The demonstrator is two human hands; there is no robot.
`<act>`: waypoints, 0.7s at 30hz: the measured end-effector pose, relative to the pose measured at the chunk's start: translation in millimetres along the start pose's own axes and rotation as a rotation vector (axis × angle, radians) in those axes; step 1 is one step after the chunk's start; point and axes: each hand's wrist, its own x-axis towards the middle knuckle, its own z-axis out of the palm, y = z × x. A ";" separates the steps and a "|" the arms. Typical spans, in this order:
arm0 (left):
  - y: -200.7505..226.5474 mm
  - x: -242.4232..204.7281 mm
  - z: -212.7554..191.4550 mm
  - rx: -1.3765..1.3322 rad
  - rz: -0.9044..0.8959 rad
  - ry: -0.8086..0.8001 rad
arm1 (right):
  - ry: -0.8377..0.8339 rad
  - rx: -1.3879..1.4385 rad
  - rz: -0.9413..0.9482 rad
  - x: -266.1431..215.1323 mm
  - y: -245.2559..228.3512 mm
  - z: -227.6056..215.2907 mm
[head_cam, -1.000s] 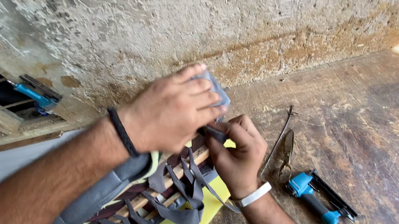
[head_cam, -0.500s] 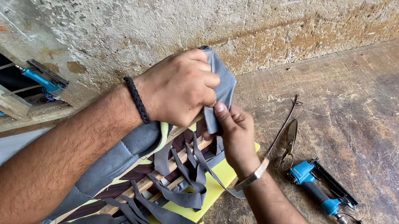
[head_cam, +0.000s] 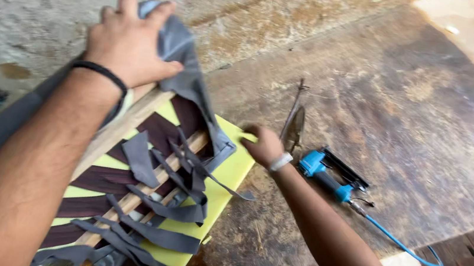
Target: The person removes a grey quilted cushion from a chair, carries the chair to a workbench, and uses a staple gun to attach grey fabric to the chair's wooden frame. They trim excess fabric with shears and continue stapling the fabric around the frame.
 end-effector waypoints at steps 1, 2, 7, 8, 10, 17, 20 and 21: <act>-5.5 0.0 0.8 -0.008 -0.004 -0.008 | 0.088 -0.045 0.190 -22.7 38.9 -6.1; -8.2 0.8 2.6 -0.017 -0.008 -0.017 | -0.011 -0.249 0.500 -51.5 80.5 -14.0; -1.5 5.9 5.2 0.010 -0.013 -0.074 | 0.190 -0.734 0.322 -131.0 227.0 -23.4; 2.4 9.1 4.7 0.028 -0.010 -0.110 | 0.116 -0.674 0.431 -120.8 239.1 -27.3; 8.0 7.5 3.2 0.038 -0.022 -0.173 | -0.079 -0.573 0.635 -102.8 241.0 -38.0; 16.6 4.5 -4.9 0.056 -0.008 -0.179 | -0.088 0.157 0.696 -84.7 82.4 -74.0; 17.4 5.3 -6.9 0.067 0.000 -0.170 | 0.005 0.531 0.198 -78.7 -12.5 -76.3; 20.3 4.6 -6.5 0.067 0.005 -0.171 | 0.064 0.546 0.152 -71.7 -38.1 -76.7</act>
